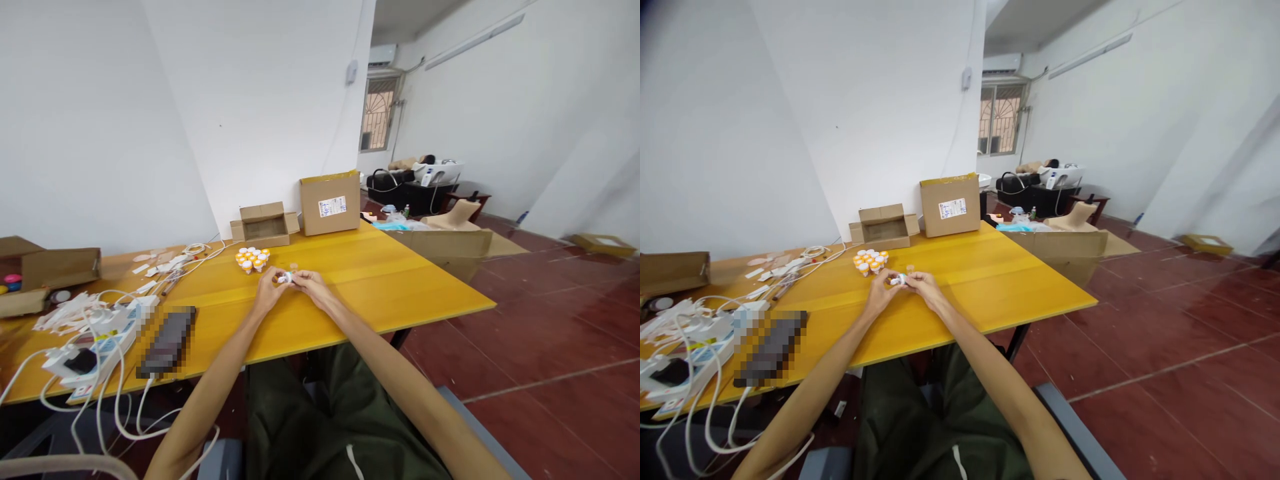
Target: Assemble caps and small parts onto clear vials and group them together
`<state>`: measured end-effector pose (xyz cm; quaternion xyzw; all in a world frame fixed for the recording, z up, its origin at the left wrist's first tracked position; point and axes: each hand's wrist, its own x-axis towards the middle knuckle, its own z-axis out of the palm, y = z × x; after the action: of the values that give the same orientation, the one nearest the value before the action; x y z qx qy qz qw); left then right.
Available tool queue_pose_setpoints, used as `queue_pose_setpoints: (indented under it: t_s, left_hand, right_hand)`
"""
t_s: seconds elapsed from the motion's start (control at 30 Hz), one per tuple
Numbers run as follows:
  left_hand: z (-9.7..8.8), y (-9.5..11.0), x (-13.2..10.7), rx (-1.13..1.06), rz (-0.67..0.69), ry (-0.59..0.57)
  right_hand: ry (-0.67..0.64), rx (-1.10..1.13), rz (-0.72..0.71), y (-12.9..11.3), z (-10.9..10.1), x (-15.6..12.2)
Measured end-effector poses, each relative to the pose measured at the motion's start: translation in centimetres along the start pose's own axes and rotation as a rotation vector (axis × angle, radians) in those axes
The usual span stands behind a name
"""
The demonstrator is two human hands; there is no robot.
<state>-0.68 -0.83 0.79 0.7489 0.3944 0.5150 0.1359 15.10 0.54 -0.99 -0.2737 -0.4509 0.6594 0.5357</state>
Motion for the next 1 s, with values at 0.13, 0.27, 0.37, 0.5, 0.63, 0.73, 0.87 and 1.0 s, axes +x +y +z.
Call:
queue_pose_setpoints:
  t_s: [0.13, 0.27, 0.37, 0.5, 0.63, 0.73, 0.87, 1.0]
  left_hand:
    - [-0.08, 0.21, 0.00, -0.002, 0.020, 0.006]
    - [-0.10, 0.13, -0.01, -0.008, 0.014, -0.002]
    - [-0.13, 0.04, -0.03, -0.017, 0.016, -0.016]
    - [-0.15, -0.02, -0.03, -0.021, 0.014, -0.028]
    - [-0.18, 0.01, -0.03, -0.022, 0.029, -0.035]
    - [-0.20, 0.04, -0.05, -0.022, 0.044, -0.038]
    - [-0.22, -0.05, -0.08, -0.009, 0.048, -0.044]
    - [-0.20, -0.32, -0.10, 0.003, 0.060, -0.045]
  right_hand:
    - [-0.012, -0.018, -0.003, 0.02, -0.08, 0.01]
    - [-0.018, 0.001, -0.002, -0.11, 0.09, -0.11]
    - [-0.025, 0.026, 0.001, -0.21, 0.16, -0.16]
    - [-0.023, 0.012, 0.013, -0.18, -0.01, -0.06]
    - [-0.013, -0.003, 0.023, -0.05, -0.12, 0.08]
    - [-0.007, 0.002, 0.029, -0.04, -0.06, 0.08]
    - [-0.009, -0.002, 0.027, -0.11, -0.05, 0.03]
    - [-0.026, -0.006, 0.032, -0.18, -0.14, 0.07]
